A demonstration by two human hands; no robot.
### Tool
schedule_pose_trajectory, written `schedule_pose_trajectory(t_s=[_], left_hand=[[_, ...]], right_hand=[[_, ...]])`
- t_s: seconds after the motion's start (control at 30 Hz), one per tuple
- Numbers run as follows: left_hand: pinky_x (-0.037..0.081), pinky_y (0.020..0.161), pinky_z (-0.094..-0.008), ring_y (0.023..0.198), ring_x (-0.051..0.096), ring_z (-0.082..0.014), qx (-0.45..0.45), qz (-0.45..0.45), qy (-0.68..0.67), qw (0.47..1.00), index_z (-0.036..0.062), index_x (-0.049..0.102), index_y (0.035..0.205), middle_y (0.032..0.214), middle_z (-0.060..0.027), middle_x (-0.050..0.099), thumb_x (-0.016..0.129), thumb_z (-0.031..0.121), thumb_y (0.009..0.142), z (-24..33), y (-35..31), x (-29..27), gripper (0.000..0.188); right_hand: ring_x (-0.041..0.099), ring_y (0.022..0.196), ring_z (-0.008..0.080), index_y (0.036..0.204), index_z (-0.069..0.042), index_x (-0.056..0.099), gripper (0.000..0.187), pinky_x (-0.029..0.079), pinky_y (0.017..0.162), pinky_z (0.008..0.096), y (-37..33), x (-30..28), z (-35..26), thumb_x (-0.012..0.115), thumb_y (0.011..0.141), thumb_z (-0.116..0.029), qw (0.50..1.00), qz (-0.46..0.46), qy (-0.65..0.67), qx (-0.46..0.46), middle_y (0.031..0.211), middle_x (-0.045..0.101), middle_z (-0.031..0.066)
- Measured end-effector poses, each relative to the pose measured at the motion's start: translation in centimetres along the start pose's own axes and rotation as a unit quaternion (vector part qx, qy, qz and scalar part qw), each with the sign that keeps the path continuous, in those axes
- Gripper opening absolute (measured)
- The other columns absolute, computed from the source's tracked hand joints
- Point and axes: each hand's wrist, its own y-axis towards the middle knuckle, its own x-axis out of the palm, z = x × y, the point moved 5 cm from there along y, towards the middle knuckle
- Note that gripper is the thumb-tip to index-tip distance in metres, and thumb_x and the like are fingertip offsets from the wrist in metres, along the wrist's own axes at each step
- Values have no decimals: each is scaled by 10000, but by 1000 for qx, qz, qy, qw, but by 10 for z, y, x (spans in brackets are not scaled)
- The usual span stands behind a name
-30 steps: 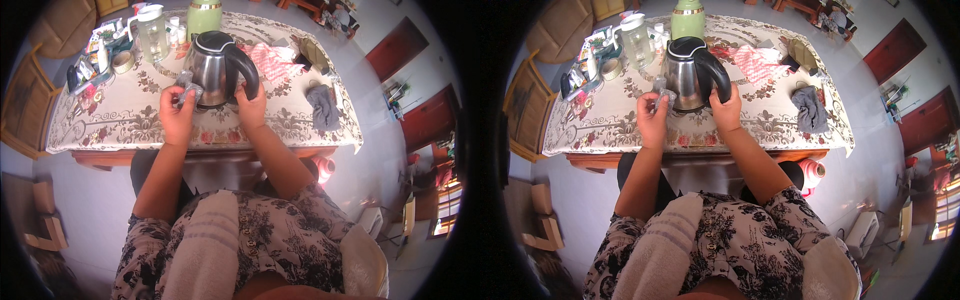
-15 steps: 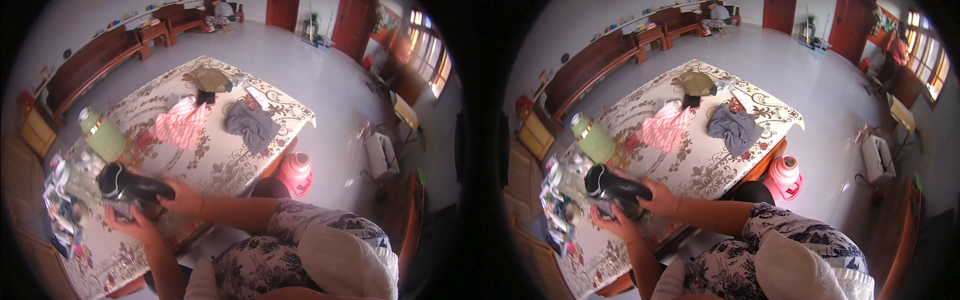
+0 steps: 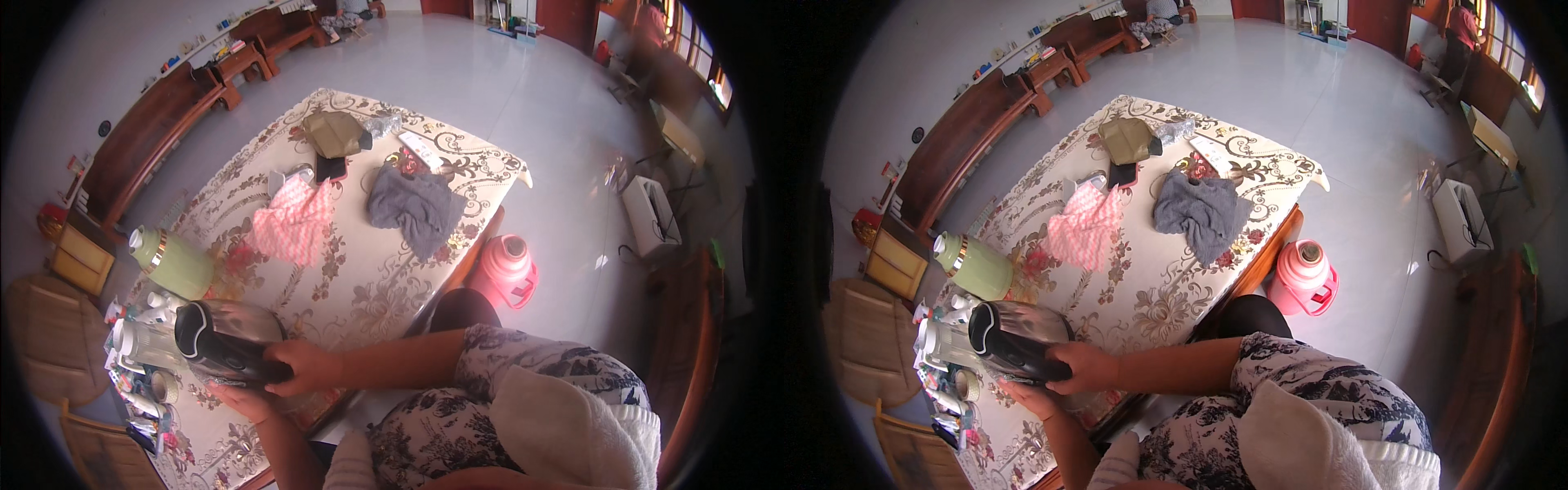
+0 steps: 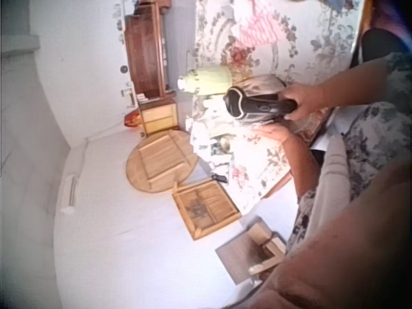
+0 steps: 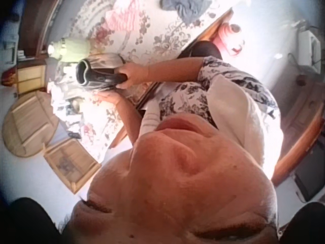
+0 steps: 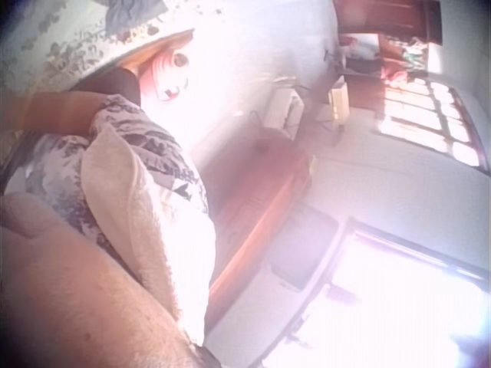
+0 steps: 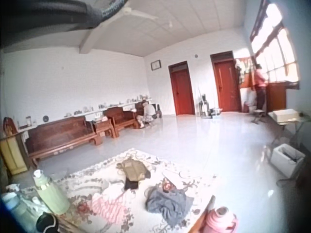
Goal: The person scrubs the exterior of a stainless steel electric kettle with a steel wool pad, then wipes it dry with a pink and white checkered cloth. The task is performed on a table covered with a floral tablecloth.
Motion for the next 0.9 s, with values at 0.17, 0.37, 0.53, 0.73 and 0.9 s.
schedule_pose_trajectory(t_s=[0.17,0.37,0.53,0.73,0.9], left_hand=[[350,1056,-421,1235,441,-347,-45,-98,-180,978,-62,309,1408,1378,-260,405,283,494,996,22,-9,17,693],[348,1065,-432,1271,412,-368,-32,19,-7,999,-83,310,1402,1416,-267,349,278,422,1007,20,-6,4,642],[355,1052,-422,1236,437,-331,7,18,-39,999,-84,355,1368,1371,-235,413,319,387,1004,29,-8,-5,596],[387,1009,-387,1165,486,-277,143,-62,-21,988,-46,444,1303,1268,-178,495,370,241,971,74,-39,-23,445],[418,913,-315,1015,515,-174,-9,-28,-182,983,10,554,1073,1112,-77,542,489,119,946,84,-30,-9,180]], right_hand=[[646,840,238,1048,9,572,443,507,762,349,-2,0,6,754,783,-296,994,-39,94,36,893,662,138],[595,809,129,992,5,571,322,498,717,320,-3,-3,3,735,825,-216,993,-34,112,22,864,650,101],[630,748,219,962,0,582,418,496,692,347,-1,-4,4,737,809,-357,991,-1,130,-21,820,643,148],[624,771,185,978,0,578,391,496,705,349,-3,-7,-3,730,830,-328,993,-20,117,0,833,642,136],[614,804,210,1079,9,532,394,491,723,364,-3,-6,-21,703,820,-232,994,-21,98,35,887,627,159]])
